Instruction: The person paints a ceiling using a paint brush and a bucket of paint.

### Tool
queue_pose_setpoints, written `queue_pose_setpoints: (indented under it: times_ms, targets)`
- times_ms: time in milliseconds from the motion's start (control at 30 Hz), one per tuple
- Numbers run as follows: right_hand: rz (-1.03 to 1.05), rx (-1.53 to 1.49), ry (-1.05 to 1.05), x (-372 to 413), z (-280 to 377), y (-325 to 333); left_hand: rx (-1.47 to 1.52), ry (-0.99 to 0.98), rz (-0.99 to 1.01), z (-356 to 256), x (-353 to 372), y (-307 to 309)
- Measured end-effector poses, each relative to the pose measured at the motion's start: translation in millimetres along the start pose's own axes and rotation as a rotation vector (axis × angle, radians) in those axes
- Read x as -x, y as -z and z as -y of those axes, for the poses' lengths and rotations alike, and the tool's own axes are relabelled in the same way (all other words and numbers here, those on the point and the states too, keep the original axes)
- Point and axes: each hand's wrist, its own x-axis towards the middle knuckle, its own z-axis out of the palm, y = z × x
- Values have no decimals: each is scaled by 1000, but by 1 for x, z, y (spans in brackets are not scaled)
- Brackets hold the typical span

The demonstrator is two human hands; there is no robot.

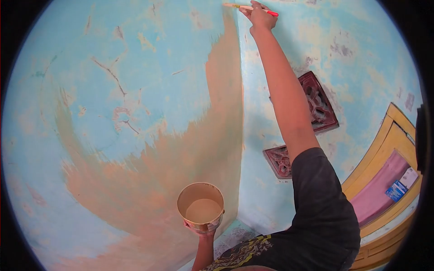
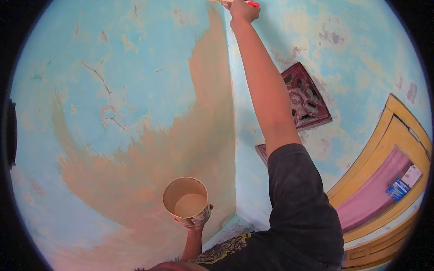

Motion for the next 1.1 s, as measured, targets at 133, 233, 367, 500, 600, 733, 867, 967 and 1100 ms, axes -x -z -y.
queue_pose_setpoints:
  times_ms: [133, 233, 367, 500, 600, 733, 867, 967, 1100]
  targets:
    - [23, 133, -43, 53, -86, 64, 1, 26, 4, -3, 10, 14]
    - [-124, -89, -182, 137, -167, 162, 2, 13, -27, -4, 10, 16]
    - [-9, 357, -170, 183, -155, 225, -22, 2, 81, -10, 17, 18]
    - [182, 377, -119, 117, -128, 176, 14, 17, 132, -6, 12, 11]
    - [212, 473, 21, 29, -79, 61, 22, 24, 156, -5, 12, 11]
    - [216, 118, 65, -14, 22, -37, 38, 42, 204, -2, 15, 12]
    - [199, -82, -14, 7, -20, -19, 41, 47, 216, -3, 21, 5]
    - [85, -112, -96, 102, -91, 64, 31, 32, 167, -6, 30, -3]
    - [27, 143, -517, 190, -127, 176, 30, -3, -1, -9, 30, -2]
